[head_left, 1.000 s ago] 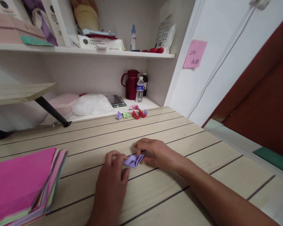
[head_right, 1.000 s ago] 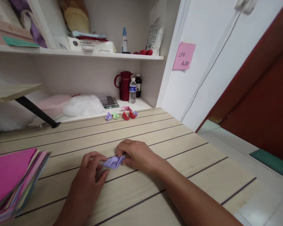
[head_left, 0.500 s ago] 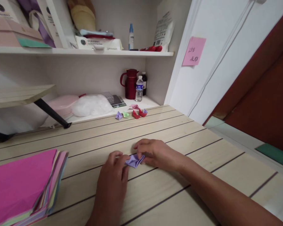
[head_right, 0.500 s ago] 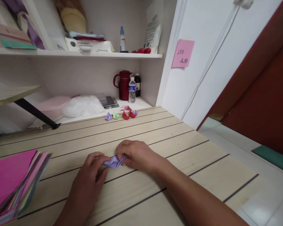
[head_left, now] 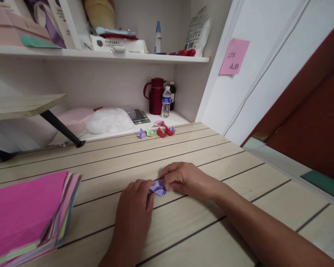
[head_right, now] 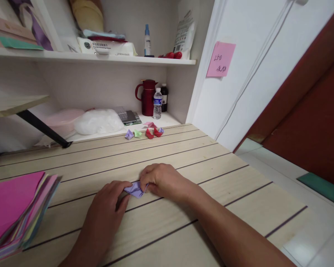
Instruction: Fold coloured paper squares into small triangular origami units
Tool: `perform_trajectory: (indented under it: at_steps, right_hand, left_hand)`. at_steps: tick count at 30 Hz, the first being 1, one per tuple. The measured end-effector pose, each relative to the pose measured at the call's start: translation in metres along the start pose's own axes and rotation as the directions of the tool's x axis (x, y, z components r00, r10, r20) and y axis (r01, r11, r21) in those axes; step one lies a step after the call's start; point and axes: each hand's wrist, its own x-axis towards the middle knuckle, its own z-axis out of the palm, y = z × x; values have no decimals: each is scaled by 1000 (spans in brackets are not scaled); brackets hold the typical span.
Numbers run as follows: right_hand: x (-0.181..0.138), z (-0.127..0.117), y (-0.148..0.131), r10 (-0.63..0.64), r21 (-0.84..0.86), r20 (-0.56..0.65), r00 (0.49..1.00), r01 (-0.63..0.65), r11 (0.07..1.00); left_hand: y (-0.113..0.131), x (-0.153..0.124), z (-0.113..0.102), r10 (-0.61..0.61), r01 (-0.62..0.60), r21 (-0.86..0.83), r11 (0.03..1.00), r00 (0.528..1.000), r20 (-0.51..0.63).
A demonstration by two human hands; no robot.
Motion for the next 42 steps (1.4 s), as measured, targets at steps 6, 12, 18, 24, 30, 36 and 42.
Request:
perform_trajectory:
  at_steps: [6,12,18,24,30,36,42]
  right_hand:
    - [0,-1,-1,-3,-6,10,1000,3,1000]
    - [0,1,2,-15,8,24,1000,15,1000]
    - [1,3,1,-23,-48,24,999,24,999]
    - [1,4,2,-23,-21,14,1000,24,1000]
    - [0,0,5,21,-14,-13,1000,-21,1000]
    - [2,3,12,-6,5,-98,995,7,1000]
    - [2,4,13,-22,-34,-105,994,18,999]
  left_hand:
    - [-1,0,2,3,-3,3,1000,1000,-10]
    - [1,0,1,6,-6,23,1000,1000,1]
    - [1,-1,1,21,-22,50,999,999,24]
    - [-1,-1,3,35,-36,82,996,999,13]
    - [-7,0,5,84,-87,107,990,996,34]
    - [-6,-1,4,84,-97,203,974,994,73]
    - [-2,-4,2,81,-100,274,956,994,78]
